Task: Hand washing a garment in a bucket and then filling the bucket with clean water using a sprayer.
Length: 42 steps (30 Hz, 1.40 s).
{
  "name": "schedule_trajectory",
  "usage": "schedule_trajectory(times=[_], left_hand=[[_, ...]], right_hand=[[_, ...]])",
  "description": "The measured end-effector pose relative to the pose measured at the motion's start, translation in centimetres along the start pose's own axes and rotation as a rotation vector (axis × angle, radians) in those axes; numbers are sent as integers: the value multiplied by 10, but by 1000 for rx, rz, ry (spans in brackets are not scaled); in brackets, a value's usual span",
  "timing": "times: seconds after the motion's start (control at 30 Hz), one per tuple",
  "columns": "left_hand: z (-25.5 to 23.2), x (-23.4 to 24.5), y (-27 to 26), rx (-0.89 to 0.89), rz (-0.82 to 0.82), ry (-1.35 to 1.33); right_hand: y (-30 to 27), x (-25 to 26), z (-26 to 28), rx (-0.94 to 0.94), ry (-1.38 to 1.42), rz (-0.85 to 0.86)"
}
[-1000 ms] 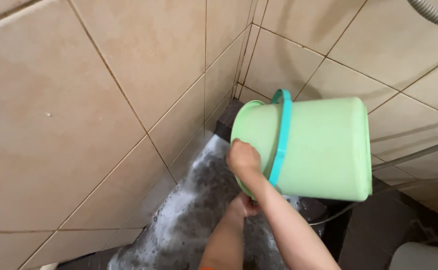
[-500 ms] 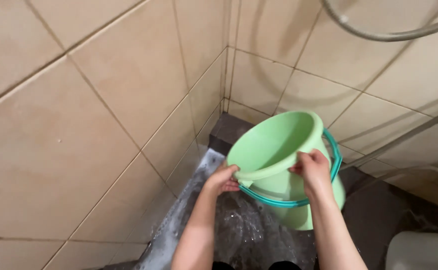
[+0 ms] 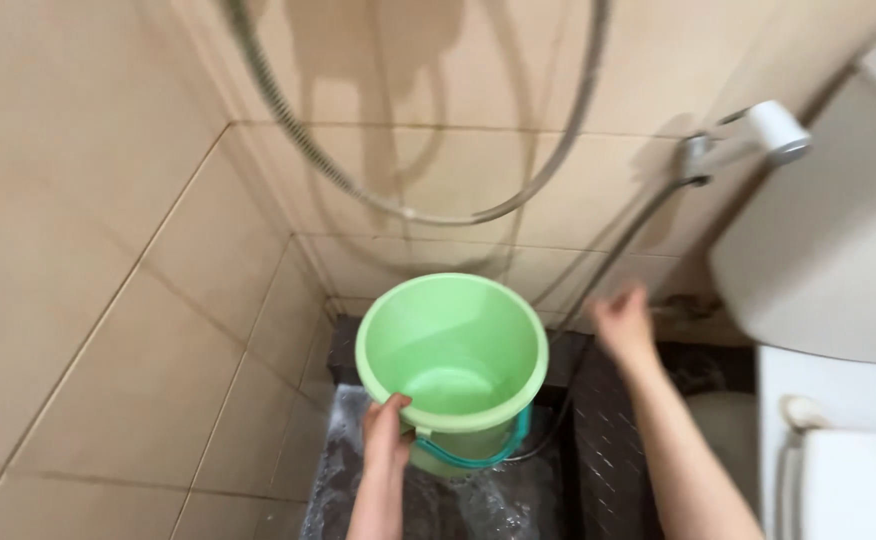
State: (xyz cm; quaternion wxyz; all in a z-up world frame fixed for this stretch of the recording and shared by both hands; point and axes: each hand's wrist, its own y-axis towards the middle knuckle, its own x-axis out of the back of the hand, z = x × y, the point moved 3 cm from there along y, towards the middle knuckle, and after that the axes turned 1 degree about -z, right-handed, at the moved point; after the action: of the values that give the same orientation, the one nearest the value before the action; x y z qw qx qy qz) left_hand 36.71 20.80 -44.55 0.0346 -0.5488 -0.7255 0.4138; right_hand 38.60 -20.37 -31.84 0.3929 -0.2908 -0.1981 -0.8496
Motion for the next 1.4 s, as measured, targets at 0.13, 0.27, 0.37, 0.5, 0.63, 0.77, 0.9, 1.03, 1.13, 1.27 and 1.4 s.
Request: schedule_trajectory(times=[0.13,0.27,0.37,0.5,0.63,0.77,0.9,1.03,1.13,1.27,1.4], left_hand=[[-21,-47,-61,-12,-76,136],[-54,-84,-108,-311,-41,225],[-72,-104,-132,-331,-22,178],[-76,-102,-153,-243,-25,126],[-90,-103,-190,-236,-83,201],[-111,-103,-220,-225,-91,199],[-122,-75,-246,-280,-120,249],[-147,-52,-267,-273,-170,218],[-168,-42,-281,-274,-203,202],[-190,-33,-297,-260,-259,297],[-196,-11,-297,-263,-289,357]], right_hand=[[108,87,61,-92,375,-262],[187,106,77,-204,621,-419],[221,110,79,-280,770,-476],[229,134,71,91,546,-611],[148,191,110,-66,964,-344],[65,219,155,-159,887,-113],[-20,206,162,-164,321,128],[-91,189,182,52,104,308],[-139,162,198,154,-100,853],[-153,152,244,219,-224,967],[-148,153,290,152,-45,887]])
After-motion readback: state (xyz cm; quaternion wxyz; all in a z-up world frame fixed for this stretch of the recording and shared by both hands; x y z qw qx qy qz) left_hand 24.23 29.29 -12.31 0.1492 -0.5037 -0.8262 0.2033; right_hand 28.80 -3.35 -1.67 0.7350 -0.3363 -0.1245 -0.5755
